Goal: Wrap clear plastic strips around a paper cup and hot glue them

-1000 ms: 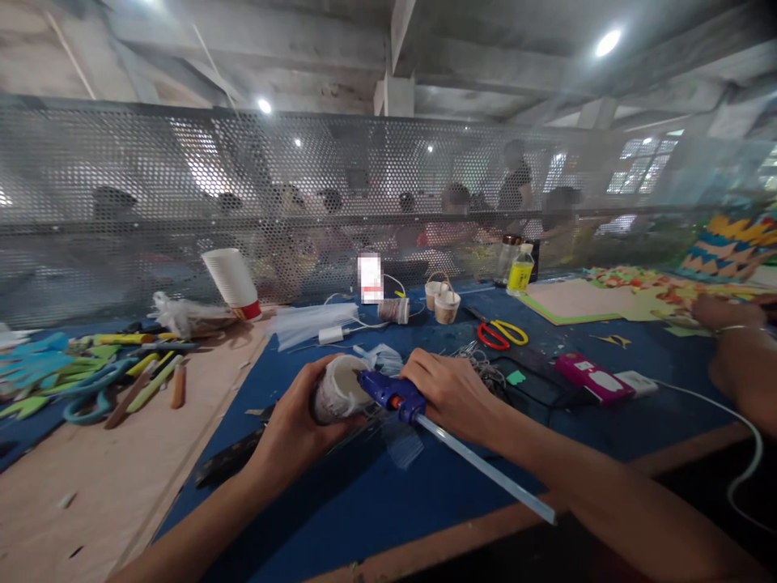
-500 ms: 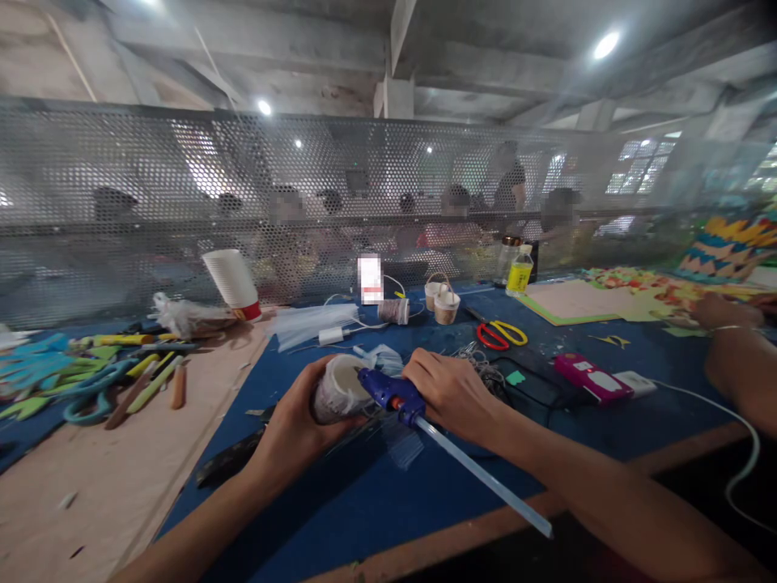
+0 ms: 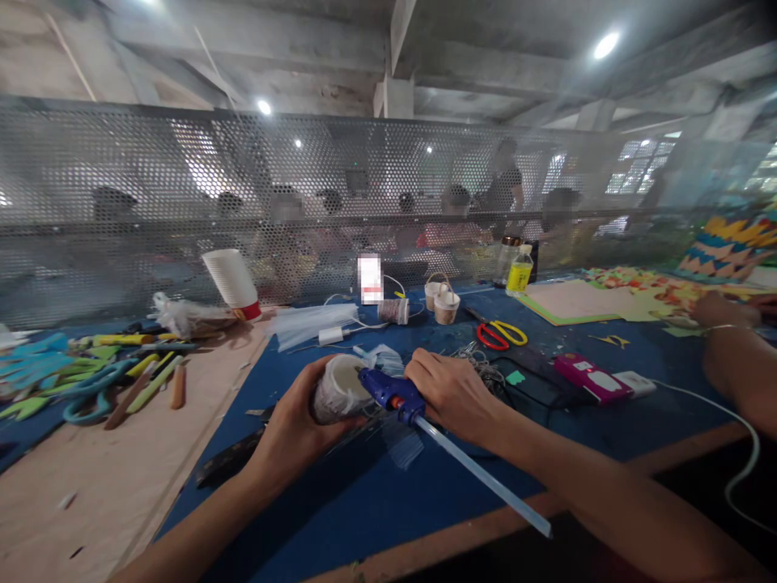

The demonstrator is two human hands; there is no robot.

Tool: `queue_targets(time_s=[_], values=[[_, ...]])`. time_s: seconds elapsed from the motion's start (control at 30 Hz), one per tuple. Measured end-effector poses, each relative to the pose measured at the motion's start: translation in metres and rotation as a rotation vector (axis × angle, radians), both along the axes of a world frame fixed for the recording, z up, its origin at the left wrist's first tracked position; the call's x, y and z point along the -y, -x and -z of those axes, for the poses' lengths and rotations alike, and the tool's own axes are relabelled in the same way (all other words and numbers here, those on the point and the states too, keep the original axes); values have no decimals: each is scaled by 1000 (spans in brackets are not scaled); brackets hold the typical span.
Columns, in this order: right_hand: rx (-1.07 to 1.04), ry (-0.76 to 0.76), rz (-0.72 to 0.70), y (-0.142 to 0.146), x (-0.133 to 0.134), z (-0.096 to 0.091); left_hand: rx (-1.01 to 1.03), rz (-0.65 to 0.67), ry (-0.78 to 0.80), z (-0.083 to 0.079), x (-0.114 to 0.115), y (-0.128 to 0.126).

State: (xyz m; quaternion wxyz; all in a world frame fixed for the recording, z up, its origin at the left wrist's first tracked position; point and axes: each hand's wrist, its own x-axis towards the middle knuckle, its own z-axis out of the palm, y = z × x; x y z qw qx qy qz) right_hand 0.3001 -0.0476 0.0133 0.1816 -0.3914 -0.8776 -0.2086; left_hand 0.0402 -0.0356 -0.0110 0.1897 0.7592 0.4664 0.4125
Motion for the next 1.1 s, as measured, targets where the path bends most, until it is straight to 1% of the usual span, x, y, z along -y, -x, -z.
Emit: queue_targets(time_s=[0.53, 0.77, 0.97, 1.1], values=[[15, 9, 32, 2, 1, -1, -10, -3, 4, 2, 0, 1], [19, 17, 25, 2, 1, -1, -18, 4, 2, 3, -2, 1], [8, 43, 29, 2, 2, -2, -55, -14, -43, 3, -4, 4], [-64, 101, 0, 0, 1, -2, -62, -39, -46, 2, -5, 6]])
